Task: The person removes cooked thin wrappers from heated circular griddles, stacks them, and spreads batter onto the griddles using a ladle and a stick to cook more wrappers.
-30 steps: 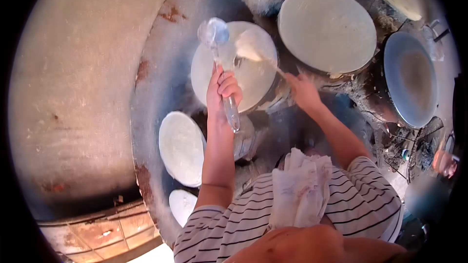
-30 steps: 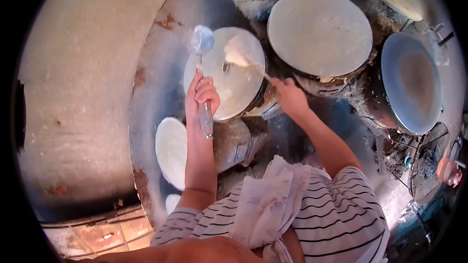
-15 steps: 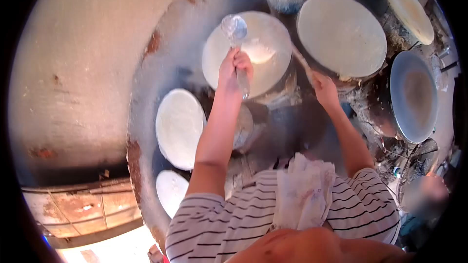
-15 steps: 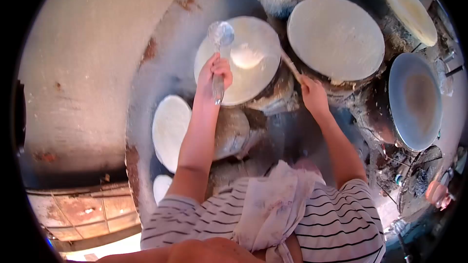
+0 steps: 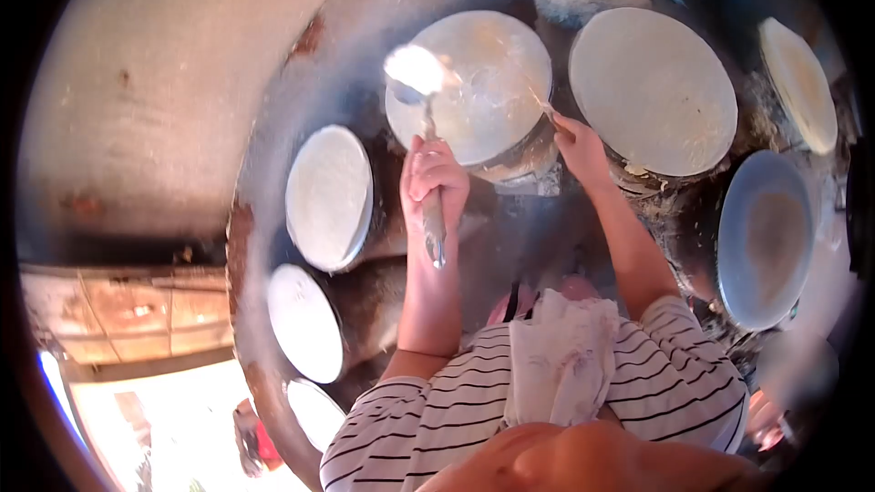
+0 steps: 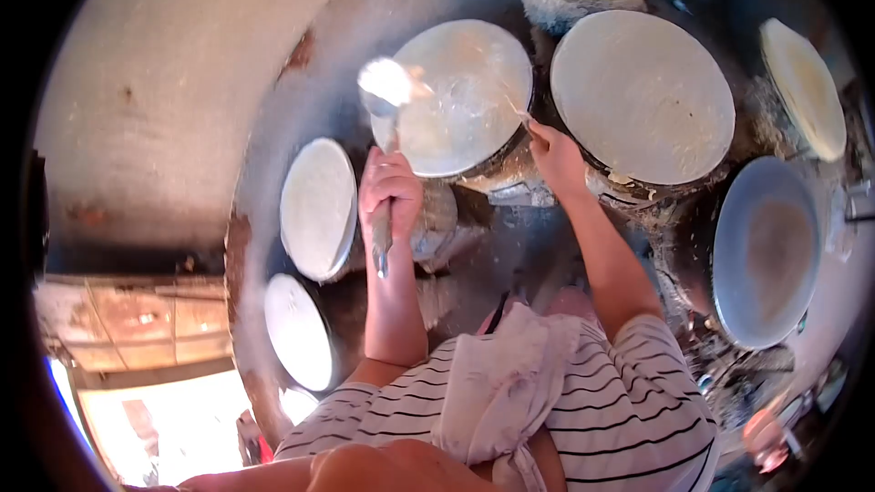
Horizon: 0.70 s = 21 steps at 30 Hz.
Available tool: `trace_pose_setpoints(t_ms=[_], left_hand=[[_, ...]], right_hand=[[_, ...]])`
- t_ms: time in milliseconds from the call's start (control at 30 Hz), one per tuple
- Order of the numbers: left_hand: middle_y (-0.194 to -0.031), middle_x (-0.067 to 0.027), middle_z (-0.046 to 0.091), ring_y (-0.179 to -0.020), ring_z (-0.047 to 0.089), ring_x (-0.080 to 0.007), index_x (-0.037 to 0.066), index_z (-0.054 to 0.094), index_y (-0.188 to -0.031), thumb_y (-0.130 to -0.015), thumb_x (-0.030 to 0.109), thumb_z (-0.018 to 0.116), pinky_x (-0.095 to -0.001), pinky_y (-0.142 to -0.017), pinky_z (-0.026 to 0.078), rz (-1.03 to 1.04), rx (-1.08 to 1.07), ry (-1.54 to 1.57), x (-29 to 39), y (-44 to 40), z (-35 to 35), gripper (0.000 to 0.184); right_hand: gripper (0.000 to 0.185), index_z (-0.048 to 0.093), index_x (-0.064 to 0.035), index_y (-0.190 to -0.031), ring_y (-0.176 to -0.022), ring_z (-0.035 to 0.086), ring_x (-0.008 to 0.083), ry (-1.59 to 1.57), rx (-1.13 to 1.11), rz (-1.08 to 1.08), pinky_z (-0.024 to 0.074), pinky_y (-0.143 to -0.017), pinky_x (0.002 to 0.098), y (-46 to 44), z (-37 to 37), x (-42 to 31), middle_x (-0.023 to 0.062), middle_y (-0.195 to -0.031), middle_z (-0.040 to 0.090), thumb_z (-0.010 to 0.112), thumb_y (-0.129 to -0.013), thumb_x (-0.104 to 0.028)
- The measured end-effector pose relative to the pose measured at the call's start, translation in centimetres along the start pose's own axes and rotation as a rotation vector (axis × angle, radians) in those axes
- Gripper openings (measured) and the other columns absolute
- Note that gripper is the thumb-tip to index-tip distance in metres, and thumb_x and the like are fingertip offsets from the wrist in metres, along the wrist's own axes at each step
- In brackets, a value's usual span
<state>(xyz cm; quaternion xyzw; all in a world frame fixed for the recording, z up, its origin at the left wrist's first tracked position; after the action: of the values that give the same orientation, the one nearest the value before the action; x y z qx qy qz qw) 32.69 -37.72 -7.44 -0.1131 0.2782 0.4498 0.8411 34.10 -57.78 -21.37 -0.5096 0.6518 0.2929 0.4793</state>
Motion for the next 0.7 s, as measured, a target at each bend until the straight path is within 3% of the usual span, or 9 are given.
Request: trace_pose_setpoints(t_ms=[133, 200, 300, 367, 433, 533, 600, 633, 700], left_hand=[[-0.049, 0.0031, 0.035, -0.032, 0.034, -0.0066, 0.008, 0.039, -0.066, -0.096, 0.02, 0.045, -0.0202, -0.031, 0.034, 0.025, -0.172, -0.197, -2.8, 1.8, 2.3, 0.033], [-0.044, 0.0034, 0.035, -0.032, 0.036, -0.0056, 0.008, 0.038, -0.069, -0.096, 0.013, 0.043, -0.021, -0.03, 0.035, 0.115, -0.131, -0.102, -3.2, 2.5, 3.2, 0.028], [-0.047, 0.0036, 0.036, -0.033, 0.036, -0.0056, 0.009, 0.038, -0.068, -0.095, 0.013, 0.043, -0.0202, -0.032, 0.036, 0.166, -0.033, -0.097, -4.2, 5.1, 1.8, 0.028], [-0.048, 0.0037, 0.036, -0.034, 0.035, -0.0062, 0.009, 0.038, -0.069, -0.096, 0.017, 0.042, -0.0212, -0.032, 0.037, 0.141, 0.027, -0.174, -5.4, 7.4, -0.2, 0.029], [-0.049, 0.0037, 0.034, -0.034, 0.036, -0.0064, 0.008, 0.039, -0.069, -0.097, 0.019, 0.04, -0.0217, -0.031, 0.036, 0.011, -0.019, -0.349, -9.0, 9.6, -2.5, 0.03], [-0.052, 0.0012, 0.035, -0.035, 0.037, -0.0067, 0.008, 0.04, -0.07, -0.099, 0.025, 0.037, -0.0221, -0.03, 0.036, -0.143, -0.073, -0.467, -16.3, 13.2, -7.1, 0.034], [-0.056, -0.001, 0.038, -0.034, 0.038, -0.0071, 0.008, 0.039, -0.069, -0.1, 0.028, 0.036, -0.0217, -0.029, 0.038, -0.298, 0.005, -0.447, -22.7, 15.1, -10.3, 0.038], [-0.057, -0.0022, 0.039, -0.033, 0.039, -0.0073, 0.007, 0.038, -0.068, -0.1, 0.03, 0.036, -0.0215, -0.029, 0.039, -0.374, 0.046, -0.434, -26.0, 16.1, -11.9, 0.039], [-0.056, -0.0016, 0.04, -0.033, 0.042, -0.0082, 0.007, 0.038, -0.065, -0.1, 0.029, 0.036, -0.0228, -0.029, 0.04, -0.743, 0.111, -0.235, -33.1, 16.5, -15.0, 0.041]], right_hand=[[0.03, 0.062, -0.0124, -0.115, -0.089, 0.064, 0.0303, 0.238, -0.39, -0.095, 0.0505, -0.077, 0.0381, 3.0, 5.5, -0.7, 0.0136, -0.096, 0.066, 0.057, -0.085, -0.017], [0.027, 0.064, -0.014, -0.111, -0.087, 0.063, 0.0329, 0.137, -0.302, -0.299, 0.05, -0.076, 0.0398, 5.3, 6.2, -2.0, 0.0139, -0.096, 0.066, 0.058, -0.085, -0.018], [0.026, 0.065, -0.01, -0.108, -0.081, 0.063, 0.0332, 0.129, -0.068, -0.216, 0.0499, -0.069, 0.0403, 5.1, 1.4, 1.1, 0.0177, -0.089, 0.065, 0.057, -0.084, -0.015], [0.024, 0.066, -0.0098, -0.105, -0.074, 0.063, 0.0324, 0.191, -0.103, -0.25, 0.0488, -0.062, 0.0403, 10.3, -1.7, 3.2, 0.0161, -0.085, 0.065, 0.059, -0.083, -0.013], [0.025, 0.067, -0.0101, -0.104, -0.082, 0.066, 0.0295, 0.094, -0.127, -0.341, 0.0517, -0.069, 0.036, 18.1, -4.8, 3.7, 0.0156, -0.088, 0.067, 0.061, -0.08, -0.005], [0.035, 0.064, -0.0061, -0.11, -0.092, 0.067, 0.0206, -0.079, -0.157, -0.116, 0.0505, -0.08, 0.0294, 28.9, -10.4, 5.7, 0.0132, -0.1, 0.068, 0.067, -0.075, -0.006], [0.04, 0.062, -0.0065, -0.114, -0.08, 0.064, 0.0136, -0.215, 0.051, 0.079, 0.0501, -0.073, 0.0276, 34.2, -16.1, 6.4, 0.0063, -0.089, 0.068, 0.07, -0.075, -0.005], [0.039, 0.061, -0.0058, -0.115, -0.074, 0.06, 0.0109, -0.08, 0.145, 0.134, 0.0487, -0.069, 0.0262, 36.7, -20.7, 6.1, 0.0032, -0.084, 0.064, 0.068, -0.076, -0.004], [0.037, 0.059, -0.005, -0.117, -0.064, 0.053, 0.0074, -0.043, 0.4, 0.189, 0.0446, -0.059, 0.0237, 38.7, -28.7, 7.7, -0.0008, -0.075, 0.058, 0.064, -0.08, -0.002]])
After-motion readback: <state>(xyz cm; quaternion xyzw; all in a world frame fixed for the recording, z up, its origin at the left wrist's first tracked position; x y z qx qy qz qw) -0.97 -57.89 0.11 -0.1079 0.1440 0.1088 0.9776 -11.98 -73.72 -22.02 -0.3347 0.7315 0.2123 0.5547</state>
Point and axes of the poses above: each hand's wrist, its own y-axis away from the middle knuckle, its own z-axis out of the palm, x = y × z, the point moved 8 cm from there along -y, towards the middle knuckle
